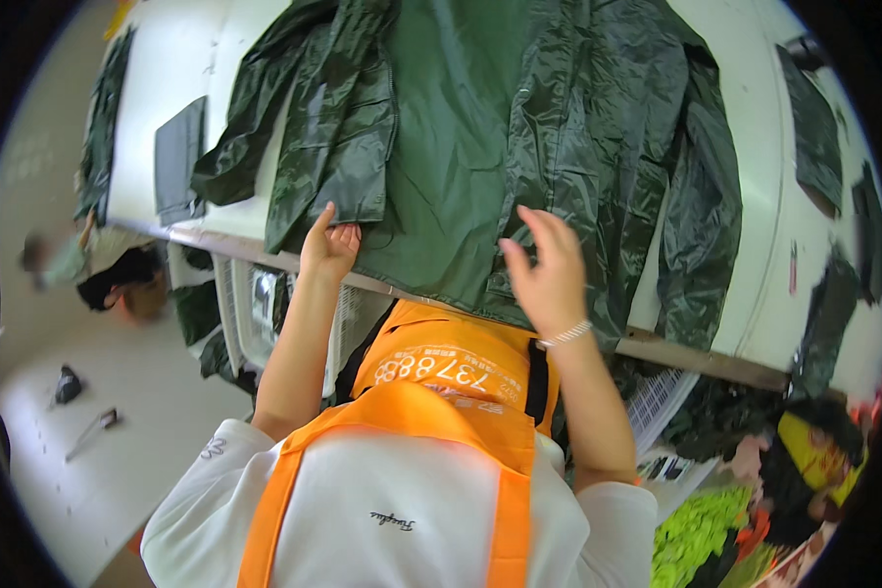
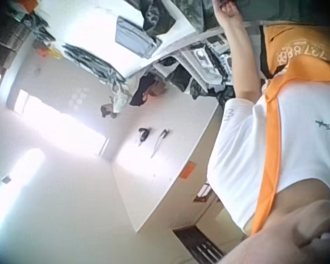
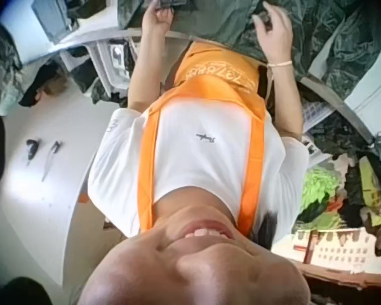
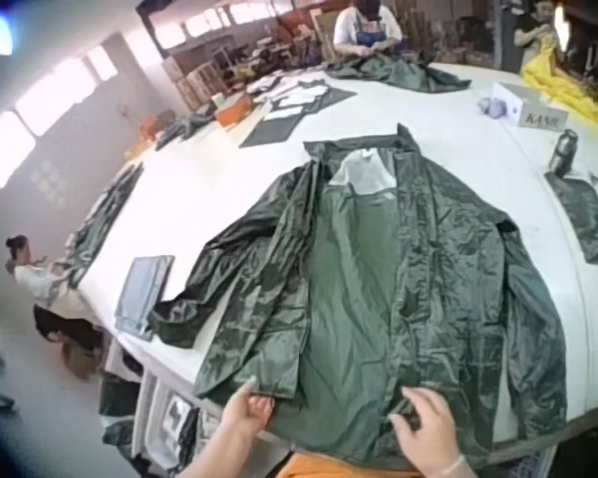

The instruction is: The person folds a dark green jacket on a white table, then picks up a crumpled jacket from a basket, removes a tag, and continues folding the jacket. The person handles the jacket by hand, smoothing and aligning it before folding it into a compact shape.

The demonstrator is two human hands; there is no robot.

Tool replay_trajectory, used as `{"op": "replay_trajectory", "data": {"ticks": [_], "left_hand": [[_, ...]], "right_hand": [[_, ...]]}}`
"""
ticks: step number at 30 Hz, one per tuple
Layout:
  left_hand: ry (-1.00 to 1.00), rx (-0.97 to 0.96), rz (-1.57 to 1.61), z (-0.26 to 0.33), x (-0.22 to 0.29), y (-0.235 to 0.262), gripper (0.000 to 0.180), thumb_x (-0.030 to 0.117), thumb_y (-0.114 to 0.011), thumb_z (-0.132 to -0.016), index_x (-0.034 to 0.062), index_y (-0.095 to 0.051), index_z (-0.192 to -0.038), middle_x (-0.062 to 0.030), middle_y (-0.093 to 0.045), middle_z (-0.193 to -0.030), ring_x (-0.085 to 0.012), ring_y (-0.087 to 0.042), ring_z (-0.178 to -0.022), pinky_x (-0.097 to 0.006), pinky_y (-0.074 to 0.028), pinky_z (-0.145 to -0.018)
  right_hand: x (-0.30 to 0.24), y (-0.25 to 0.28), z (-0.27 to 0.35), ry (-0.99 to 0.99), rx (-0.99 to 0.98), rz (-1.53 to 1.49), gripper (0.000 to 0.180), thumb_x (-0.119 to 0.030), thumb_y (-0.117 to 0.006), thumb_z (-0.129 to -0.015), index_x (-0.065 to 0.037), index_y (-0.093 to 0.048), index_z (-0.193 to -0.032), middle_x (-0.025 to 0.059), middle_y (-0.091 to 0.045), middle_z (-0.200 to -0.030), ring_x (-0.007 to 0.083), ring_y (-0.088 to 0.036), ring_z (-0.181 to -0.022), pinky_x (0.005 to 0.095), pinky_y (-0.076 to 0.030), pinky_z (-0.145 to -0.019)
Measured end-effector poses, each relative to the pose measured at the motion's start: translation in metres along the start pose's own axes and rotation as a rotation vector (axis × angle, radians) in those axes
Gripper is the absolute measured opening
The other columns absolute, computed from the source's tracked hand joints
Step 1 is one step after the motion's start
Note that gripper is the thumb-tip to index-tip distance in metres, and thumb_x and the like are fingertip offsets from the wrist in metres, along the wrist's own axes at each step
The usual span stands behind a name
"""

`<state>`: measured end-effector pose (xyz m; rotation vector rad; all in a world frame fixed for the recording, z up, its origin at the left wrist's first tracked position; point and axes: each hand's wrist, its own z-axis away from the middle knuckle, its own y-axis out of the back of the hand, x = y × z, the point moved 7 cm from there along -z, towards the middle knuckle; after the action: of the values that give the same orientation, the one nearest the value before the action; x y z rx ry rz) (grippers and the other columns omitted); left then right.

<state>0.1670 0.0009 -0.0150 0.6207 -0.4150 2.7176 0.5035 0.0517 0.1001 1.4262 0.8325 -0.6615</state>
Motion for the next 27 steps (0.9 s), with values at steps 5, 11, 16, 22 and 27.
{"op": "replay_trajectory", "data": {"ticks": [5, 11, 16, 22, 27], "left_hand": [[0.165, -0.344, 0.032, -0.014, -0.003, -0.037, 0.019, 0.002, -0.057, -0.083, -0.0005, -0.052, -0.102, -0.0129, -0.056, -0.106, -0.0242, -0.058, -0.093, -0.037, -0.050, -0.080], [0.227, -0.274, -0.186, -0.029, 0.039, -0.041, 0.019, -0.006, -0.048, -0.076, -0.0054, -0.052, -0.094, -0.0138, -0.056, -0.098, -0.0292, -0.056, -0.088, -0.040, -0.046, -0.086], [-0.309, -0.449, -0.181, 0.089, 0.184, -0.073, 0.028, -0.006, -0.049, -0.073, -0.0065, -0.052, -0.101, -0.0138, -0.057, -0.102, -0.0229, -0.055, -0.093, -0.034, -0.045, -0.087], [-1.001, -0.362, -1.558, 0.171, 0.098, -0.065, 0.028, -0.016, -0.053, -0.064, -0.0028, -0.066, -0.085, -0.0054, -0.065, -0.078, -0.0221, -0.061, -0.077, -0.031, -0.047, -0.076], [0.214, -0.455, -0.459, 0.022, -0.087, -0.018, 0.026, 0.001, -0.050, -0.073, -0.0007, -0.056, -0.099, -0.0116, -0.062, -0.097, -0.0306, -0.058, -0.085, -0.042, -0.048, -0.081]], "right_hand": [[0.007, -0.061, 0.019, -0.151, 0.091, 0.476, 0.061, -0.014, -0.072, -0.072, 0.000, -0.045, -0.124, 0.0180, -0.047, -0.115, 0.0362, -0.047, -0.103, 0.0411, -0.041, -0.090], [0.053, -0.010, 0.009, -0.401, 0.059, 0.385, 0.029, -0.002, -0.048, -0.073, 0.004, -0.062, -0.098, 0.0271, -0.062, -0.094, 0.0406, -0.059, -0.095, 0.0418, -0.048, -0.082], [0.033, 0.185, 0.011, -0.463, 0.467, 0.509, 0.032, -0.006, -0.046, -0.080, 0.002, -0.061, -0.107, 0.0159, -0.066, -0.092, 0.0227, -0.062, -0.082, 0.0333, -0.048, -0.077], [-0.070, 0.100, 0.010, -0.376, 0.186, -0.045, 0.030, -0.007, -0.054, -0.088, 0.003, -0.055, -0.116, 0.0065, -0.064, -0.099, 0.0113, -0.058, -0.087, 0.0254, -0.046, -0.079], [-0.010, -0.019, 0.055, -0.512, 0.013, -0.479, 0.025, -0.006, -0.046, -0.090, 0.005, -0.052, -0.112, 0.0043, -0.058, -0.102, 0.0118, -0.052, -0.095, 0.0235, -0.040, -0.086]]}}
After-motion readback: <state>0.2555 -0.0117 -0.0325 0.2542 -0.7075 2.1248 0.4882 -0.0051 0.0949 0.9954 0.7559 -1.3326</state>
